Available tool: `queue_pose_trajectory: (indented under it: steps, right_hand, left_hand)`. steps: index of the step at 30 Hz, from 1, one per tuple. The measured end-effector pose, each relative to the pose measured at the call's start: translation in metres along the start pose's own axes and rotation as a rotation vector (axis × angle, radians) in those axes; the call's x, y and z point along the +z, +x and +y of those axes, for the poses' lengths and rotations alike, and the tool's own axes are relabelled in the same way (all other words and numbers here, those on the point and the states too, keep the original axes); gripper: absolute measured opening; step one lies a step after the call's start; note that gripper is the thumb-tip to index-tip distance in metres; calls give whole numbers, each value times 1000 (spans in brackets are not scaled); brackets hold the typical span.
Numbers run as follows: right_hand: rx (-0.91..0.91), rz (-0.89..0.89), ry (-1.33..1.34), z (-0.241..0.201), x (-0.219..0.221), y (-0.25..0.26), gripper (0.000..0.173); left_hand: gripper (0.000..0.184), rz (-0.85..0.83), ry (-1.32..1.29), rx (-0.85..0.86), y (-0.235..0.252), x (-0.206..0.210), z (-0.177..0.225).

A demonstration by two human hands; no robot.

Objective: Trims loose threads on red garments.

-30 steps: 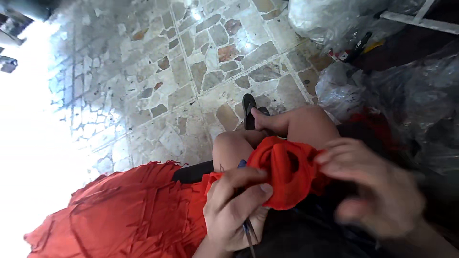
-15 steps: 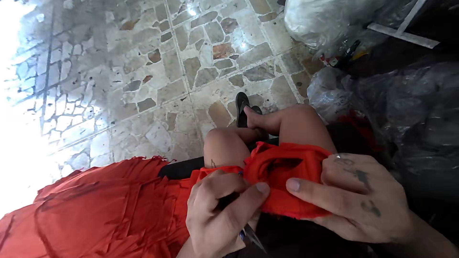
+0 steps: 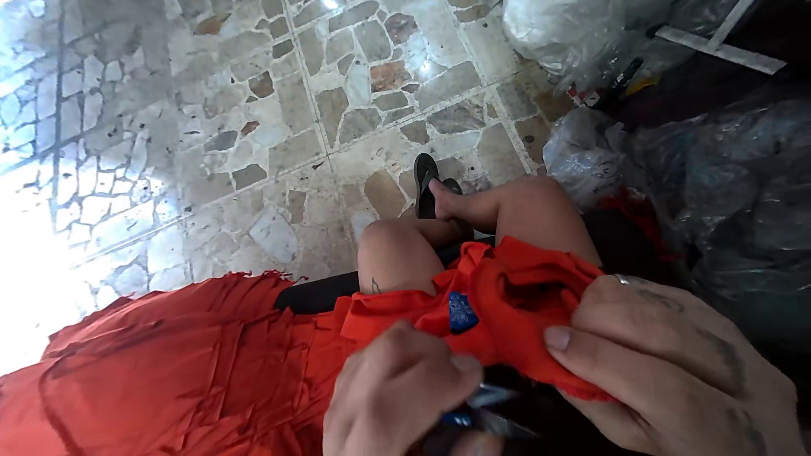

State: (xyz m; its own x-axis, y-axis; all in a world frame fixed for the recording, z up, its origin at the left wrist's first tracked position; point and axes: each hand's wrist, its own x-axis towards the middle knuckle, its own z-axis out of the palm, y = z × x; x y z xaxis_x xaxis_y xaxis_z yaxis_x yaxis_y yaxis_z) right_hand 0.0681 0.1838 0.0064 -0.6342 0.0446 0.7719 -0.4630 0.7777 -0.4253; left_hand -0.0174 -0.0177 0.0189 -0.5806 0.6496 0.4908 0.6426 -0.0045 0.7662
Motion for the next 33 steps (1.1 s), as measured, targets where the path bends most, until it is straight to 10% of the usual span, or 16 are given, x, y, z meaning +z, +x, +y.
queue_pose_trajectory:
  steps: [33]
  right_hand:
    - [-3,-79,-29,3,-1,4,8]
  left_hand:
    - [26,-85,76,61,-8,18,5]
